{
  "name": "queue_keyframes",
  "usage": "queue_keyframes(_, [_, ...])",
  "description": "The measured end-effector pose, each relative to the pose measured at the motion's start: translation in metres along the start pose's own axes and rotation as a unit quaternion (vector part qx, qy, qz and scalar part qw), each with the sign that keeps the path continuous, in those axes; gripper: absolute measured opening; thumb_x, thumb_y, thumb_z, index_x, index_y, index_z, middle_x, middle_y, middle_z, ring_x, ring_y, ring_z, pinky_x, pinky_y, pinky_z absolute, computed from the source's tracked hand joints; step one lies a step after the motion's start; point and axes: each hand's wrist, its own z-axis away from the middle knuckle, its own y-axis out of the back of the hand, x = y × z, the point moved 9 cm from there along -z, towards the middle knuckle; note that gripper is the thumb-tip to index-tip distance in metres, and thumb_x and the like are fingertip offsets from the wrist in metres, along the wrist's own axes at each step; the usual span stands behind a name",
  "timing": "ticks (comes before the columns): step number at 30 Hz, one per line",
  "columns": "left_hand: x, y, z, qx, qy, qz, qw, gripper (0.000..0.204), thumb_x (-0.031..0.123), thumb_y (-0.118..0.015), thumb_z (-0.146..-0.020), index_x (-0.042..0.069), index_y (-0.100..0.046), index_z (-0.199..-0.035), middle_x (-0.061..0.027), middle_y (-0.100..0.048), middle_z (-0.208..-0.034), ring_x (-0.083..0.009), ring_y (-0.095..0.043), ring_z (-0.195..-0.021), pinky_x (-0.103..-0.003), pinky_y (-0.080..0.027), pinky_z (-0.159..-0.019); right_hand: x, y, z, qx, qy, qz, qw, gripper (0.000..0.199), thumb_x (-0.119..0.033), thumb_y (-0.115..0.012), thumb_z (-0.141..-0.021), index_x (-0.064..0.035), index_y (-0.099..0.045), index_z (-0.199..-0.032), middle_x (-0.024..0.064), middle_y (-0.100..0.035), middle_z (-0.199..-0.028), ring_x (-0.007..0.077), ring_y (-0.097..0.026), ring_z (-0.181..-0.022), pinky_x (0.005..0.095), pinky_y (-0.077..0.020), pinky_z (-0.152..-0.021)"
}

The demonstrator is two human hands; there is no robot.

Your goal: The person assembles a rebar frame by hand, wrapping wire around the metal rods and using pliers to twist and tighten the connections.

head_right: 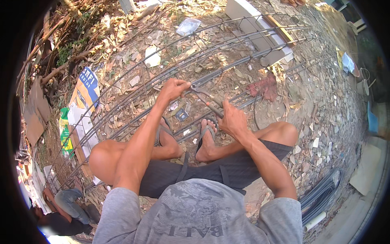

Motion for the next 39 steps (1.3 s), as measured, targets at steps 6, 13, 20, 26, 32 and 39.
queue_keyframes(6, [-0.005, -0.003, -0.004, 0.018, -0.02, 0.026, 0.999, 0.04, 0.041, -0.069, -0.093, 0.004, -0.08, -0.104, -0.0053, -0.078, -0.086, -0.0124, -0.067, -0.061, -0.033, -0.051, -0.064, -0.003, -0.043, 0.011, -0.273, -0.141, -0.451, 0.838, 0.05, -0.034, -0.068, -0.096, -0.0064, -0.056, -0.136, 0.0209, -0.069, -0.081, 0.0409, -0.069, -0.076, 0.044, -0.0528, -0.068])
queue_keyframes(13, [-0.014, 0.012, -0.001, 0.072, -0.05, 0.036, 0.995, 0.043, 0.043, -0.067, -0.098, 0.002, -0.079, -0.098, -0.0042, -0.071, -0.075, -0.0097, -0.061, -0.059, -0.028, -0.049, -0.058, -0.035, 0.016, 0.002, -0.025, 0.021, -0.032, 0.999, 0.037, -0.028, -0.073, -0.091, -0.0007, -0.058, -0.111, 0.0233, -0.069, -0.074, 0.0423, -0.069, -0.066, 0.0516, -0.0524, -0.059])
queue_keyframes(20, [0.011, 0.029, 0.082, 0.378, -0.039, 0.157, 0.912, 0.048, 0.044, -0.06, -0.104, 0.002, -0.077, -0.088, 0.0002, -0.058, -0.062, -0.0085, -0.051, -0.056, -0.031, -0.039, -0.052, -0.028, -0.073, 0.024, -0.346, -0.197, -0.71, 0.581, 0.037, -0.025, -0.079, -0.092, -0.0087, -0.054, -0.114, -0.0012, -0.06, -0.076, 0.0094, -0.06, -0.054, 0.0241, -0.0478, -0.044])
queue_keyframes(26, [-0.061, -0.08, 0.103, 0.118, 0.156, 0.425, 0.884, 0.072, 0.063, -0.051, -0.101, -0.004, -0.065, -0.126, -0.0114, -0.073, -0.109, -0.0177, -0.069, -0.089, -0.03, -0.051, -0.073, -0.016, -0.032, 0.009, -0.175, -0.037, -0.409, 0.895, 0.055, -0.031, -0.082, -0.085, -0.0037, -0.052, -0.123, 0.0058, -0.063, -0.076, 0.0208, -0.067, -0.061, 0.0359, -0.0531, -0.051])
queue_keyframes(32, [-0.039, -0.126, 0.081, -0.023, 0.159, 0.566, 0.808, 0.101, 0.08, -0.047, -0.093, -0.004, -0.043, -0.149, -0.018, -0.055, -0.146, -0.0262, -0.062, -0.122, -0.039, -0.05, -0.095, -0.013, 0.01, 0.007, 0.02, -0.002, -0.053, 0.998, 0.043, -0.039, -0.072, -0.093, -0.0039, -0.058, -0.113, 0.0094, -0.067, -0.078, 0.0224, -0.07, -0.064, 0.0355, -0.0539, -0.052])
queue_keyframes(39, [-0.029, -0.124, 0.063, 0.039, 0.088, 0.616, 0.782, 0.09, 0.073, -0.061, -0.09, 0.005, -0.048, -0.146, -0.0183, -0.061, -0.136, -0.0308, -0.063, -0.119, -0.048, -0.049, -0.105, -0.039, -0.095, 0.048, -0.37, -0.221, -0.725, 0.537, 0.038, -0.047, -0.06, -0.103, -0.0094, -0.064, -0.107, 0.0085, -0.072, -0.082, 0.0131, -0.067, -0.061, 0.0265, -0.0496, -0.048])
